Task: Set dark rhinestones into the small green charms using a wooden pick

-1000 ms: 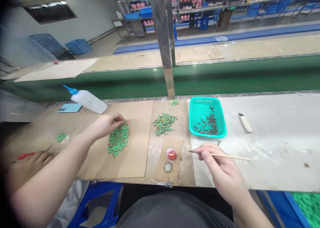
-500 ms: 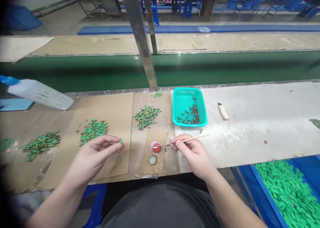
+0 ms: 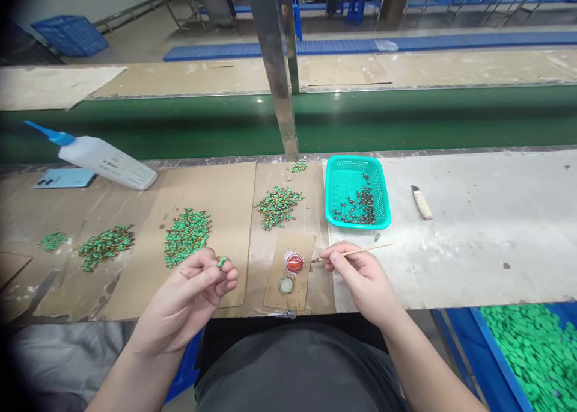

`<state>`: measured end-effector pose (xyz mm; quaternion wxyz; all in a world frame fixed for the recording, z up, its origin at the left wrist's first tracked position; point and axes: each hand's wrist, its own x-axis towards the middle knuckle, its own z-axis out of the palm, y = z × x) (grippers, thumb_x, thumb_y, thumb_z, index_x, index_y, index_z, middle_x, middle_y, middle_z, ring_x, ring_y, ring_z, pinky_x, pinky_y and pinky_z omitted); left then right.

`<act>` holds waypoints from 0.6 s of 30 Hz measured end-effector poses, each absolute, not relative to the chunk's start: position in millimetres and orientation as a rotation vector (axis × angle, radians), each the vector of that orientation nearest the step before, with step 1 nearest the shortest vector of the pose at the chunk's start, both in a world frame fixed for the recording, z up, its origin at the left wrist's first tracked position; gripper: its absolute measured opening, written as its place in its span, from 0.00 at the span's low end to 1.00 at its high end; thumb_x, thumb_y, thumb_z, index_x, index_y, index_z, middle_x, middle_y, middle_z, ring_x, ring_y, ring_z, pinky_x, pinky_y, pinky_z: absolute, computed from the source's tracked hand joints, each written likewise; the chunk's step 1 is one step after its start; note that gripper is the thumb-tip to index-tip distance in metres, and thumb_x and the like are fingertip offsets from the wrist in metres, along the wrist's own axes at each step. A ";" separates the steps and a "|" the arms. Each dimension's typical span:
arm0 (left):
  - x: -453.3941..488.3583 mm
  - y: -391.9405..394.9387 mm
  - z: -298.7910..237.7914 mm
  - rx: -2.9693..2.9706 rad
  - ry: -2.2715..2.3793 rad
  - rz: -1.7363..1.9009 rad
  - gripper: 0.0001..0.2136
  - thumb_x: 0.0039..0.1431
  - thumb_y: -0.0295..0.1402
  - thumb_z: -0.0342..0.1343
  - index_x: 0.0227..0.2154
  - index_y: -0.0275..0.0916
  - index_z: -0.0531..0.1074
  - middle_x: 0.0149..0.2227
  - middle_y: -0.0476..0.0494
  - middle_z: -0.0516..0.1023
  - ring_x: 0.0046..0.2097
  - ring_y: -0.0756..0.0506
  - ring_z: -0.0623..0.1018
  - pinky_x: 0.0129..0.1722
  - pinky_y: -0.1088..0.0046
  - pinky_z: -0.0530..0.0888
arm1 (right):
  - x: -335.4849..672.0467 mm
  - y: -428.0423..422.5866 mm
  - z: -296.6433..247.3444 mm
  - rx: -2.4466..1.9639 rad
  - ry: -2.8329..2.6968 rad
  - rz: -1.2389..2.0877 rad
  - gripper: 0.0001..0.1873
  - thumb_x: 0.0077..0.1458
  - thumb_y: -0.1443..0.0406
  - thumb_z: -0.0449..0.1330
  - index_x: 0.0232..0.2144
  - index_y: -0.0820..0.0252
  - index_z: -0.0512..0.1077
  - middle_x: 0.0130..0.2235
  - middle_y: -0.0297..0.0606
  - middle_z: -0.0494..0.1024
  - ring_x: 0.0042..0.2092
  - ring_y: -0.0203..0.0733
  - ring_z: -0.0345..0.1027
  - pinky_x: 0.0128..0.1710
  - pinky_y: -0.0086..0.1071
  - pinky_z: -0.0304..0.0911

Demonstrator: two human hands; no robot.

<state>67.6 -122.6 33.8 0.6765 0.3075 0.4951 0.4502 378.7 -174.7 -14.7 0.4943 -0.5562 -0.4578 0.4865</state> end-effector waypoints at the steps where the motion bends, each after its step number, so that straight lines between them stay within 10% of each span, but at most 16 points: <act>1: 68.6 -123.3 34.2 0.698 1.119 1.023 0.23 0.36 0.44 0.93 0.24 0.42 0.84 0.30 0.47 0.92 0.32 0.46 0.92 0.34 0.77 0.89 | 378.7 -174.7 -14.7 -1.350 -1.107 1.181 0.28 0.70 0.39 0.71 0.40 0.56 0.91 0.38 0.43 0.88 0.41 0.48 0.84 0.46 0.39 0.83; 18: 77.5 -143.8 38.2 1.127 1.442 1.075 0.09 0.46 0.33 0.83 0.32 0.46 0.92 0.29 0.47 0.89 0.30 0.45 0.85 0.30 0.76 0.84 | 380.2 -171.8 -31.4 -1.238 -0.848 1.265 0.23 0.63 0.41 0.79 0.39 0.52 0.89 0.38 0.39 0.88 0.39 0.43 0.87 0.44 0.35 0.85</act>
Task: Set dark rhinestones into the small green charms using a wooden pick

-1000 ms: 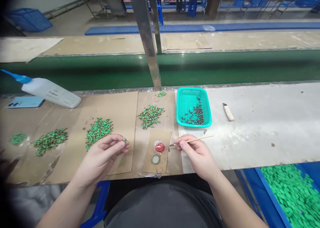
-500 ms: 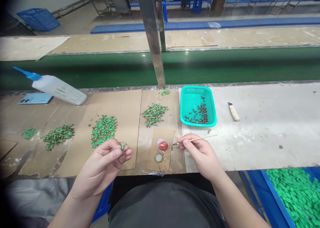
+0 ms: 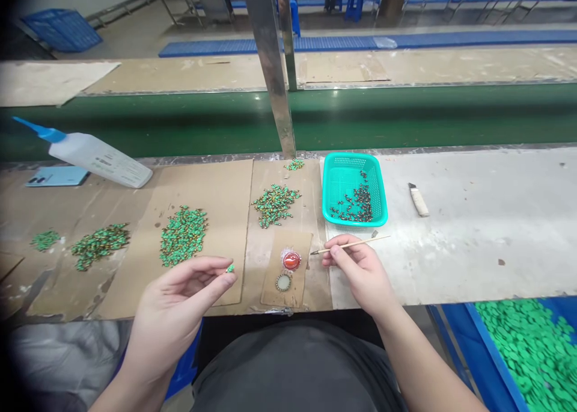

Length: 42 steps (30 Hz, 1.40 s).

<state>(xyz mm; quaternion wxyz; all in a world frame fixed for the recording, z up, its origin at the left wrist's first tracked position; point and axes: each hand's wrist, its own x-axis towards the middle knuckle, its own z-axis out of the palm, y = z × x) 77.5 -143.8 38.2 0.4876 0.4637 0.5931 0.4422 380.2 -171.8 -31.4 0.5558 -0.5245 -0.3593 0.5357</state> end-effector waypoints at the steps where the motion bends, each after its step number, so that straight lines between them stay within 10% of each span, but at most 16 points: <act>1: 77.4 -144.0 37.3 1.134 1.452 1.061 0.09 0.46 0.34 0.83 0.32 0.46 0.92 0.29 0.47 0.89 0.30 0.45 0.85 0.31 0.75 0.83 | 380.0 -170.9 -32.7 -1.227 -0.838 1.276 0.23 0.62 0.41 0.80 0.40 0.53 0.89 0.37 0.39 0.88 0.39 0.44 0.87 0.45 0.36 0.86; 15: 84.8 -149.0 -0.1 1.049 1.348 0.798 0.19 0.54 0.54 0.81 0.34 0.43 0.89 0.29 0.43 0.87 0.33 0.43 0.82 0.35 0.71 0.82 | 358.8 -151.7 -46.7 -1.226 -0.819 1.256 0.29 0.54 0.39 0.83 0.35 0.55 0.82 0.34 0.37 0.88 0.36 0.46 0.88 0.43 0.41 0.87; 30: 89.1 -153.8 -8.3 0.984 1.285 0.818 0.18 0.56 0.51 0.81 0.33 0.43 0.87 0.27 0.50 0.77 0.31 0.47 0.71 0.32 0.74 0.73 | 352.9 -152.5 -50.5 -1.284 -0.849 1.241 0.29 0.56 0.39 0.82 0.33 0.55 0.82 0.32 0.36 0.87 0.34 0.45 0.86 0.40 0.38 0.84; 42: 95.8 -151.9 -1.7 0.872 1.224 0.843 0.16 0.59 0.49 0.81 0.35 0.43 0.86 0.35 0.44 0.88 0.34 0.46 0.80 0.37 0.73 0.79 | 354.5 -152.9 -46.3 -1.287 -0.842 1.242 0.30 0.56 0.38 0.82 0.34 0.55 0.81 0.33 0.36 0.86 0.35 0.45 0.86 0.40 0.39 0.85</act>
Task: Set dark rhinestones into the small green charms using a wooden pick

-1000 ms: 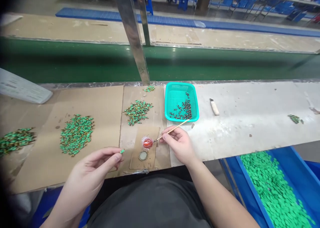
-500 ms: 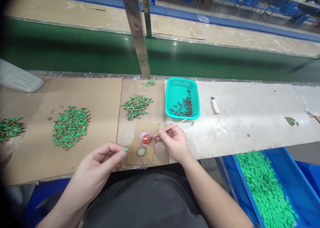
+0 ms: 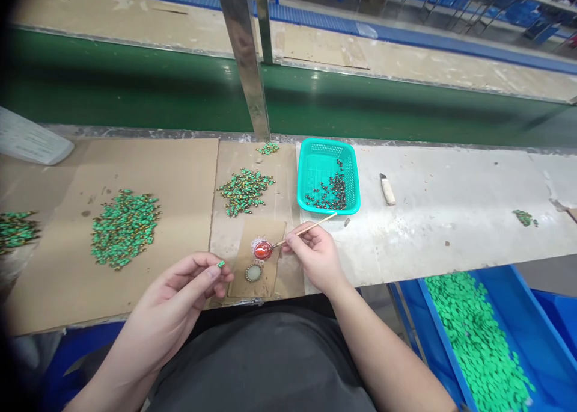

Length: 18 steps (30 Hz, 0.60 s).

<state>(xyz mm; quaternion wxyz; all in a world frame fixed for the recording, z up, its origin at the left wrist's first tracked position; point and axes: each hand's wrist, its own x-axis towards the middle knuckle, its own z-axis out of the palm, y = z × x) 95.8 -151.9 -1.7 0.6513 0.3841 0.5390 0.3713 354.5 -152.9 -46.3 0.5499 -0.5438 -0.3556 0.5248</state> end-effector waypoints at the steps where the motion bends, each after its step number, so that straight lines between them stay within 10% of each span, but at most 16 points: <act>1: 97.4 -151.1 0.5 0.857 1.221 0.846 0.16 0.58 0.49 0.82 0.34 0.43 0.87 0.36 0.43 0.90 0.34 0.46 0.81 0.38 0.73 0.79 | 354.6 -153.0 -45.8 -1.286 -0.841 1.243 0.30 0.56 0.38 0.81 0.34 0.56 0.81 0.33 0.36 0.86 0.35 0.45 0.86 0.41 0.39 0.85; 18: 107.5 -150.6 11.1 0.732 1.196 0.847 0.19 0.51 0.49 0.86 0.28 0.41 0.87 0.41 0.37 0.92 0.43 0.38 0.88 0.40 0.68 0.84 | 355.4 -159.2 -30.6 -1.223 -0.876 1.228 0.24 0.61 0.44 0.81 0.36 0.55 0.82 0.35 0.38 0.88 0.37 0.46 0.87 0.42 0.40 0.86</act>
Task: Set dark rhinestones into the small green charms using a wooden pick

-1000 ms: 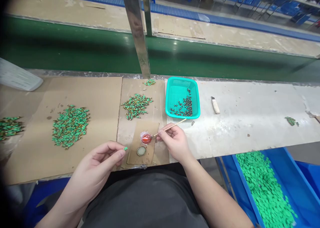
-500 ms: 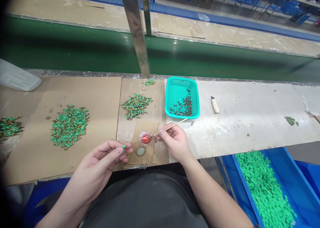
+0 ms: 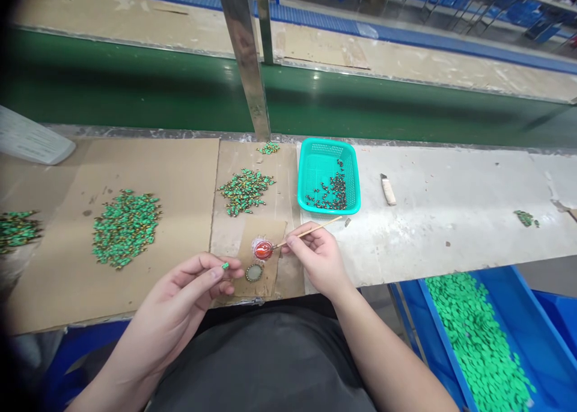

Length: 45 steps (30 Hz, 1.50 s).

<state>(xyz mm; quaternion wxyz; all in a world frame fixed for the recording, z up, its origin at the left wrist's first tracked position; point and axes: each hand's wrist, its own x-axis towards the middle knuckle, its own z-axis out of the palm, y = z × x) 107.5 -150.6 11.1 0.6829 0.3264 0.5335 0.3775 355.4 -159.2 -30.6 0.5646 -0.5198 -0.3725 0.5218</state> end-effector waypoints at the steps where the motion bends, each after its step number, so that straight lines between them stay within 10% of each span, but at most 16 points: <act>1: 108.9 -151.5 12.7 0.725 1.180 0.831 0.19 0.51 0.49 0.85 0.28 0.41 0.87 0.43 0.36 0.93 0.46 0.36 0.89 0.42 0.67 0.85 | 354.2 -162.3 -24.2 -1.207 -0.879 1.225 0.22 0.62 0.46 0.81 0.36 0.55 0.82 0.35 0.38 0.88 0.37 0.46 0.88 0.43 0.40 0.86; 14: 114.4 -162.5 31.9 0.634 0.836 0.724 0.15 0.62 0.46 0.80 0.30 0.44 0.84 0.53 0.35 0.95 0.59 0.28 0.90 0.62 0.49 0.85 | 336.0 -193.1 45.6 -0.986 -0.959 1.258 0.04 0.72 0.61 0.75 0.42 0.50 0.86 0.41 0.37 0.93 0.45 0.47 0.91 0.54 0.43 0.87; 30: 113.5 -163.7 30.7 0.658 0.835 0.757 0.14 0.61 0.46 0.81 0.30 0.46 0.86 0.47 0.41 0.95 0.53 0.36 0.91 0.56 0.63 0.86 | 333.6 -195.2 47.5 -1.018 -0.978 1.247 0.03 0.71 0.62 0.76 0.42 0.51 0.86 0.41 0.38 0.92 0.43 0.46 0.91 0.44 0.38 0.88; 45: 109.3 -165.2 31.2 0.771 0.868 0.771 0.13 0.65 0.45 0.79 0.31 0.46 0.85 0.46 0.42 0.94 0.53 0.36 0.91 0.55 0.65 0.84 | 338.1 -196.5 55.1 -1.006 -1.134 1.214 0.06 0.73 0.68 0.72 0.44 0.49 0.86 0.42 0.35 0.91 0.46 0.46 0.89 0.62 0.48 0.84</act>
